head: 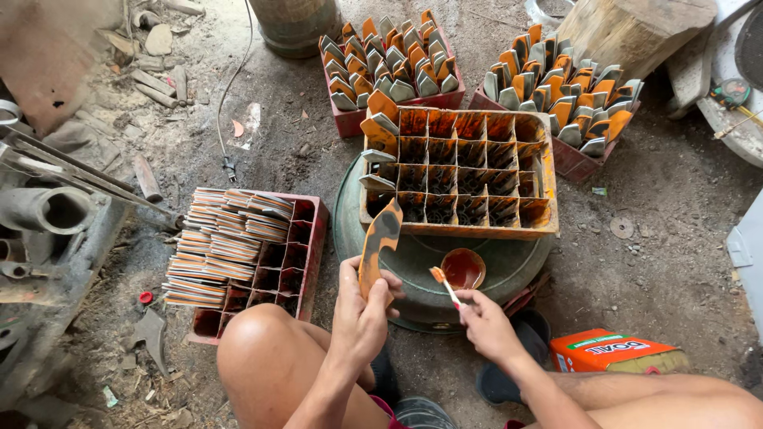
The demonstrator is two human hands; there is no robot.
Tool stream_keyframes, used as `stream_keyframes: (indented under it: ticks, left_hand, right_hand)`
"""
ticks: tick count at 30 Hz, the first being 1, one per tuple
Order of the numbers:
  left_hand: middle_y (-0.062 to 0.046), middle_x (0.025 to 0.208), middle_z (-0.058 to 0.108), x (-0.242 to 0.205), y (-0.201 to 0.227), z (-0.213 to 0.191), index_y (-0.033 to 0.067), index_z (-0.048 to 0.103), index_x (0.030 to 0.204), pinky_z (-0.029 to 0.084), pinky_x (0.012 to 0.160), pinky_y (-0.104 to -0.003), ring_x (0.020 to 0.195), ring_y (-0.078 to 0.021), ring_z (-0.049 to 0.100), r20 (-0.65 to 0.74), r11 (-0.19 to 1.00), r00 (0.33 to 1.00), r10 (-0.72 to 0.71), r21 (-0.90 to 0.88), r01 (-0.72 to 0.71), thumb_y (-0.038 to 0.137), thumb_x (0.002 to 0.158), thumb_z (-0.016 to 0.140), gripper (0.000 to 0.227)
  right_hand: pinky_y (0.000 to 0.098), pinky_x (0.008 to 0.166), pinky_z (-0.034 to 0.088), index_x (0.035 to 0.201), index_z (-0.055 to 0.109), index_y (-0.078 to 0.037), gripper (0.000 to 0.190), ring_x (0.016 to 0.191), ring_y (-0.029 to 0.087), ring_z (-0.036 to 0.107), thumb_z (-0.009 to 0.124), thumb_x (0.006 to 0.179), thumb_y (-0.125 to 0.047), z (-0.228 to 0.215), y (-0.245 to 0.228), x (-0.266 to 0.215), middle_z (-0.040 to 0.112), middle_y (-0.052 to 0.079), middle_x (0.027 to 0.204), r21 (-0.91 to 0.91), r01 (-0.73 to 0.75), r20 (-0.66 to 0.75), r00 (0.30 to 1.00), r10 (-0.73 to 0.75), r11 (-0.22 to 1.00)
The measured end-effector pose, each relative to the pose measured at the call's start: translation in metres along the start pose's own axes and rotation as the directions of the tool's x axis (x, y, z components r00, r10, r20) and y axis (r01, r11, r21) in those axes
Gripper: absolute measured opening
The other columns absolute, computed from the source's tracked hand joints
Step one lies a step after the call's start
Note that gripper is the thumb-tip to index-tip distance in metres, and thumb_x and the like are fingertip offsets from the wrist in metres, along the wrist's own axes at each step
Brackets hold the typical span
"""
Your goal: The person sits on the floor and uses a toothbrush to apply orange paint to curved metal parts. They dip the brush into a small container of paint, coat each part, and place it into a compartmentalized wooden tray. The process is repeated for multiple parts.
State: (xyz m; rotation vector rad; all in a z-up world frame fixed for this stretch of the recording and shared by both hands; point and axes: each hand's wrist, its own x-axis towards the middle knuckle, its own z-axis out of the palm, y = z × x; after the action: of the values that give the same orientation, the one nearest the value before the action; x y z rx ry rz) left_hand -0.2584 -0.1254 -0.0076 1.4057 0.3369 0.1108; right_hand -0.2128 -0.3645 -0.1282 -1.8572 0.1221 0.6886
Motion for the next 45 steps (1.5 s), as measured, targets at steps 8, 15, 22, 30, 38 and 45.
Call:
stream_keyframes:
  ticks: [8, 15, 22, 30, 38, 45]
  left_hand:
    - [-0.015, 0.100, 0.067, 0.003, 0.013, 0.012, 0.0101, 0.030, 0.139, 0.050, 0.036, -0.023, 0.048, -0.0139, 0.063, 0.124, 0.934, 0.991, -0.051, -0.346, 0.092, 0.018, 0.105, 0.038, 0.036]
    - [-0.015, 0.092, 0.064, 0.003, 0.011, 0.042, 0.0054, 0.031, 0.133, 0.042, 0.032, -0.022, 0.041, -0.0118, 0.054, 0.198, 0.919, 0.980, 0.007, -0.388, 0.072, 0.015, 0.108, 0.040, 0.028]
    - [-0.014, 0.094, 0.063, 0.006, 0.005, 0.055, 0.0057, 0.029, 0.136, 0.041, 0.035, -0.020, 0.044, -0.0109, 0.055, 0.227, 0.926, 0.974, 0.020, -0.371, 0.067, 0.015, 0.109, 0.040, 0.031]
    - [-0.014, 0.093, 0.063, 0.008, 0.002, 0.061, 0.0058, 0.030, 0.138, 0.041, 0.034, -0.020, 0.044, -0.0100, 0.055, 0.254, 0.944, 0.967, 0.011, -0.323, 0.074, 0.014, 0.108, 0.041, 0.033]
    - [-0.014, 0.090, 0.062, 0.007, -0.003, 0.056, 0.0059, 0.029, 0.138, 0.039, 0.033, -0.021, 0.042, -0.0108, 0.053, 0.224, 0.931, 0.975, 0.012, -0.359, 0.071, 0.013, 0.107, 0.041, 0.033]
    - [-0.015, 0.087, 0.062, 0.005, -0.008, 0.060, 0.0057, 0.030, 0.138, 0.039, 0.031, -0.022, 0.039, -0.0115, 0.050, 0.179, 0.928, 0.983, 0.029, -0.370, 0.040, 0.011, 0.106, 0.041, 0.035]
  right_hand:
    - [0.0199, 0.037, 0.036, 0.135, 0.057, 0.005, 0.044, 0.052, 0.006, 0.048, 0.047, 0.106, -0.027, -0.093, -0.125, -0.046, 0.057, 0.005, 0.084, 0.745, 0.151, 0.159, 0.906, -0.393, 0.650]
    - [0.0209, 0.060, 0.043, 0.123, 0.071, -0.001, 0.030, 0.072, 0.008, 0.051, 0.069, 0.096, -0.013, -0.080, -0.178, -0.060, 0.059, 0.003, 0.096, -0.180, 0.660, -0.130, 0.719, -0.682, 0.730]
    - [0.0258, 0.056, 0.053, 0.124, 0.075, -0.010, 0.034, 0.062, 0.010, 0.062, 0.069, 0.090, -0.014, -0.040, -0.168, -0.051, 0.066, 0.003, 0.085, -0.330, 0.578, -0.105, 0.763, -0.638, 0.746]
    - [0.0335, 0.055, 0.055, 0.122, 0.074, -0.008, 0.032, 0.063, 0.019, 0.068, 0.071, 0.090, -0.013, -0.055, -0.173, -0.041, 0.068, 0.009, 0.084, -0.610, 0.516, -0.262, 0.586, -0.767, 0.602]
    - [0.0326, 0.061, 0.056, 0.124, 0.072, -0.008, 0.038, 0.065, 0.020, 0.069, 0.072, 0.086, -0.007, -0.059, -0.175, -0.039, 0.069, 0.010, 0.081, -0.523, 0.558, -0.171, 0.673, -0.720, 0.645]
    - [0.0305, 0.059, 0.056, 0.128, 0.069, -0.008, 0.039, 0.066, 0.018, 0.069, 0.070, 0.089, -0.007, -0.047, -0.181, -0.054, 0.068, 0.008, 0.084, -0.490, 0.685, -0.194, 0.518, -0.833, 0.540]
